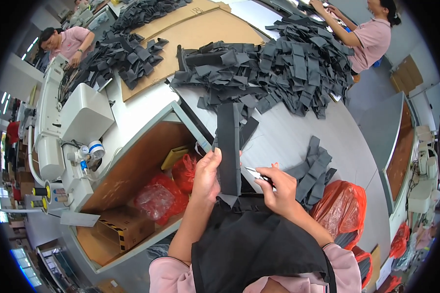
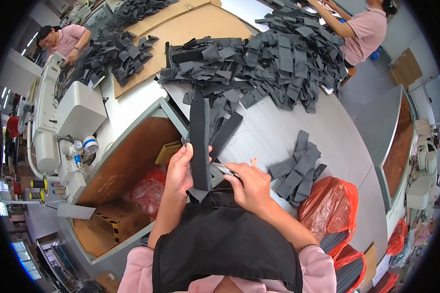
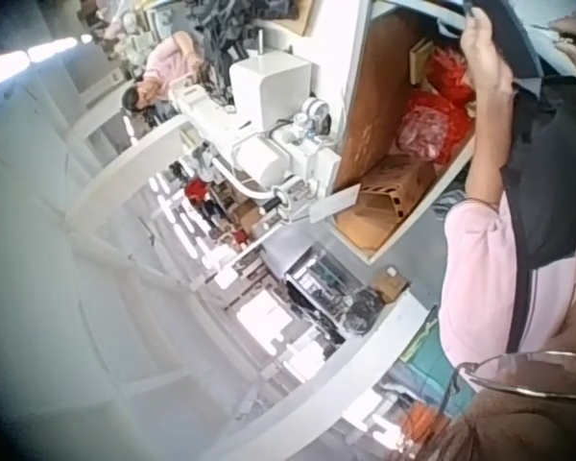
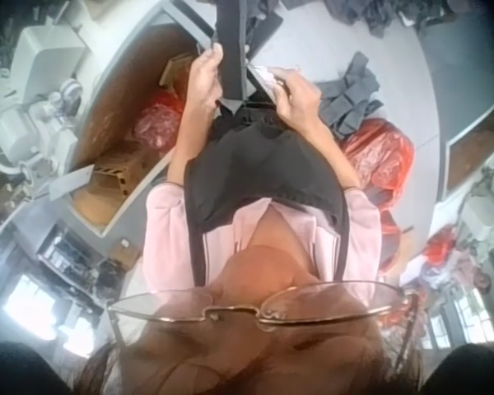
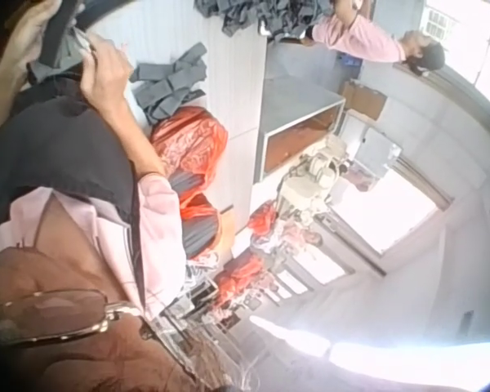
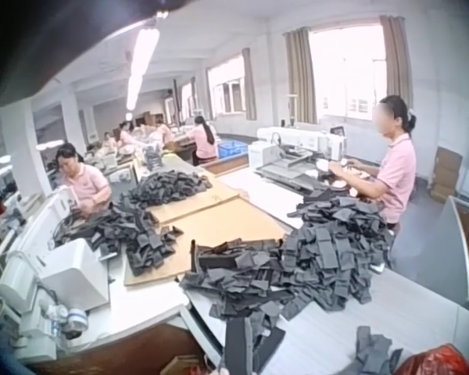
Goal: The recorder uses a small clipper tool to trim and sort a large pile of gray fabric pieces on a factory workbench.
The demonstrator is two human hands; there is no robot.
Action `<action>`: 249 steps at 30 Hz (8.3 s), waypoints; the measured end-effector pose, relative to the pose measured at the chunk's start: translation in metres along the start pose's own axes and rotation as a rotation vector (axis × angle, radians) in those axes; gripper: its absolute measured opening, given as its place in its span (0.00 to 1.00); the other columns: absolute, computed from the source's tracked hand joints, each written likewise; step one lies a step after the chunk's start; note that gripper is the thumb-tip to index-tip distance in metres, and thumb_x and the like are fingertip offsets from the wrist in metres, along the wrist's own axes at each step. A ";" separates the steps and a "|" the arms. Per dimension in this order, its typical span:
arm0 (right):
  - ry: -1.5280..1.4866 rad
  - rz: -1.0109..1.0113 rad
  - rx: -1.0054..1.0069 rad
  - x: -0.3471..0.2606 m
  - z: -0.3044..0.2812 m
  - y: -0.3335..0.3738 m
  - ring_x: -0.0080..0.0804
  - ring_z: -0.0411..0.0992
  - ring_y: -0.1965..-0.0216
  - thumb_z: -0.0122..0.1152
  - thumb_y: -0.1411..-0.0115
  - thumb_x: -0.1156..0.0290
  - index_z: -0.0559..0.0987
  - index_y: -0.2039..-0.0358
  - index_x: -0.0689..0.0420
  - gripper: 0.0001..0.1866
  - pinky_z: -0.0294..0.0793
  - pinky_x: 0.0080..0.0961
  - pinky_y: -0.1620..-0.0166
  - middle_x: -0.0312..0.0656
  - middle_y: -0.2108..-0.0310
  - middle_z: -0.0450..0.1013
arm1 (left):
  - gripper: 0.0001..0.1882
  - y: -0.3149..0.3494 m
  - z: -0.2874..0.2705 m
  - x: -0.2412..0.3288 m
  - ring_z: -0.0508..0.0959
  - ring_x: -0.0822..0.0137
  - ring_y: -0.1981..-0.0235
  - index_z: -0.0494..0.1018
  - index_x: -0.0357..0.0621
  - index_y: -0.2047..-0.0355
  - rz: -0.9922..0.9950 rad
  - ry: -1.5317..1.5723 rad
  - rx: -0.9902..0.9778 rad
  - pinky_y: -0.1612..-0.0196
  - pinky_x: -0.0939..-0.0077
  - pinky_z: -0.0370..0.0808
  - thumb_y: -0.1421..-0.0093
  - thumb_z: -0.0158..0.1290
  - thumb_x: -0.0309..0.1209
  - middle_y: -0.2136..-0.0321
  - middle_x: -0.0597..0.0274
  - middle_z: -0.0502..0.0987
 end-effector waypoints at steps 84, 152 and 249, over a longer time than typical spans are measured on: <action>-0.655 0.669 -0.035 0.079 0.013 0.027 0.16 0.60 0.74 0.65 0.52 0.76 0.71 0.58 0.57 0.19 0.63 0.18 0.67 0.31 0.76 0.60 | 0.22 0.010 0.035 -0.039 0.69 0.66 0.49 0.60 0.40 0.45 -0.264 0.140 -0.174 0.45 0.68 0.64 0.40 0.46 0.26 0.52 0.61 0.69; -0.054 0.122 0.114 0.010 -0.037 -0.030 0.36 0.70 0.77 0.60 0.52 0.77 0.74 0.61 0.57 0.15 0.68 0.27 0.75 0.41 0.71 0.69 | 0.27 0.018 0.056 -0.011 0.75 0.61 0.70 0.66 0.34 0.57 -0.123 0.159 -0.224 0.68 0.70 0.73 0.35 0.34 0.49 0.65 0.50 0.74; -0.393 0.056 -0.564 0.042 -0.035 -0.061 0.26 0.61 0.71 0.65 0.52 0.68 0.79 0.66 0.58 0.12 0.60 0.23 0.69 0.34 0.74 0.64 | 0.37 0.059 0.074 -0.054 0.69 0.62 0.82 0.42 0.56 0.36 -0.653 0.336 -0.782 0.86 0.82 0.64 0.43 0.45 0.40 0.60 0.34 0.64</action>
Point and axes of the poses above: each hand's wrist, its own y-axis away from the middle knuckle, its own z-axis out of the palm, x = y × z, the point moved 10 cm from there along -y, towards the middle knuckle
